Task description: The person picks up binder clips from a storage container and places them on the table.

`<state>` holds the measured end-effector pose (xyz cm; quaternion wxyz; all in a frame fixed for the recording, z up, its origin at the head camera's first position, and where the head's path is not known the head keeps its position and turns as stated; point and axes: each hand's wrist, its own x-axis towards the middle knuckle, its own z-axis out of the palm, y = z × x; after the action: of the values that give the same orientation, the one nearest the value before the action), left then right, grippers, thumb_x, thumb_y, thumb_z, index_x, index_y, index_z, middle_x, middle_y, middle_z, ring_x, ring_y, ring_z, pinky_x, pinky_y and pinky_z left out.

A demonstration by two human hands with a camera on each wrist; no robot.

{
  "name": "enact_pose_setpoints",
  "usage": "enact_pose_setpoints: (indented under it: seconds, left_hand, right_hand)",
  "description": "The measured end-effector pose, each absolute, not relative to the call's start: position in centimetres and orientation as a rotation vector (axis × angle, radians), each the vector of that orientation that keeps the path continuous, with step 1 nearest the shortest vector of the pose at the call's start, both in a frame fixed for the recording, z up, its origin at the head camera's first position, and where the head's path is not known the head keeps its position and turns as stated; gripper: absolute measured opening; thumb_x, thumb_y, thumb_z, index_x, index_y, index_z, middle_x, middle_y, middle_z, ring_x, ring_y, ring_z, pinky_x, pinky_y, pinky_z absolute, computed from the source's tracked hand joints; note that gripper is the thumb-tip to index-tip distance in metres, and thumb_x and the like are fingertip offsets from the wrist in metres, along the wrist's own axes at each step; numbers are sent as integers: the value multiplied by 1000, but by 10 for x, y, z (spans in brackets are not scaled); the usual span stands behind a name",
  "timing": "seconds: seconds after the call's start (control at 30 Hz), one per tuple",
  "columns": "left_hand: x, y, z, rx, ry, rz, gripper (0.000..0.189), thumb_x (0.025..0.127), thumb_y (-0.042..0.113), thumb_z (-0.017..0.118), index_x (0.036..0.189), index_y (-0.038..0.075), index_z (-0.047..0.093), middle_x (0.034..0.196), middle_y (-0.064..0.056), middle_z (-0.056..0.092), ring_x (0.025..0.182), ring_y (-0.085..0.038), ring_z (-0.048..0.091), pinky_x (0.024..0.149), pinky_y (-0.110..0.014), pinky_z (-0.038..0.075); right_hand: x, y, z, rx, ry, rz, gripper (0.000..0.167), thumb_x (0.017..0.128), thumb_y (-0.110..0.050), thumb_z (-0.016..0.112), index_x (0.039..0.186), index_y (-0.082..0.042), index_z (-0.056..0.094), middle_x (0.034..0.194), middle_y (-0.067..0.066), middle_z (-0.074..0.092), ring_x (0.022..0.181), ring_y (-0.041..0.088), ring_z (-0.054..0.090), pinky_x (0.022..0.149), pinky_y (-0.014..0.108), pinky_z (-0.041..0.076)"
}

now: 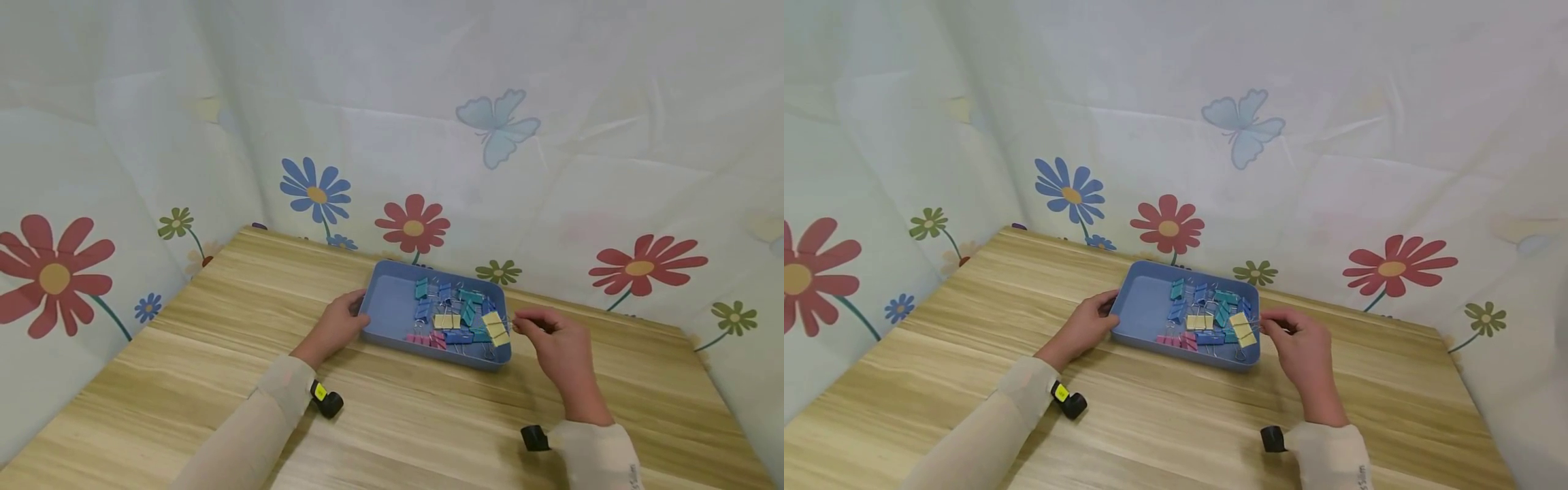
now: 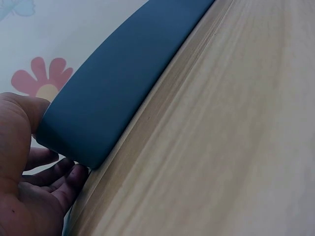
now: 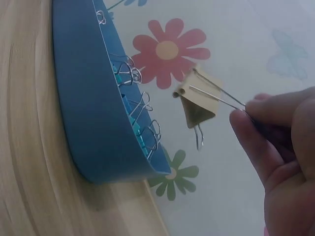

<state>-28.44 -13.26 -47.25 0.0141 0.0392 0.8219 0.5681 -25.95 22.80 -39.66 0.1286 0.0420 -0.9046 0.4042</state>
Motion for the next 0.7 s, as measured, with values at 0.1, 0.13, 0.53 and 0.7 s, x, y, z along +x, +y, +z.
enact_pose_setpoints:
  seconds: [0.1, 0.13, 0.53, 0.7]
  left_hand:
    - [-285, -132, -473, 131, 2560, 1771, 63, 90, 9, 54, 149, 3, 35, 147, -17, 46, 133, -29, 48, 105, -44, 45]
    - [-285, -132, -473, 126, 2558, 1771, 63, 90, 9, 54, 149, 3, 35, 147, -16, 46, 134, -29, 48, 105, -44, 44]
    - [-285, -132, -472, 97, 2542, 1771, 64, 89, 10, 55, 149, 4, 35, 148, -16, 45, 135, -28, 46, 106, -43, 44]
    - [-287, -134, -475, 92, 2541, 1767, 64, 89, 11, 56, 150, 5, 35, 148, -14, 45, 135, -27, 47, 106, -43, 44]
  right_hand:
    - [-262, 233, -400, 6, -2565, 1269, 31, 92, -31, 64, 110, -8, 72, 95, -3, 72, 76, -11, 63, 69, 9, 50]
    - [-263, 235, -400, -43, -2541, 1301, 32, 92, -31, 64, 111, -7, 72, 92, -8, 72, 75, -11, 63, 69, 8, 50]
    - [-273, 252, -408, -385, -2349, 1364, 32, 88, -30, 67, 109, -6, 74, 67, -29, 61, 66, -13, 59, 54, 15, 45]
    - [-277, 258, -418, -406, -2388, 1295, 30, 88, -27, 67, 106, -5, 75, 63, -31, 59, 62, -15, 55, 57, 11, 44]
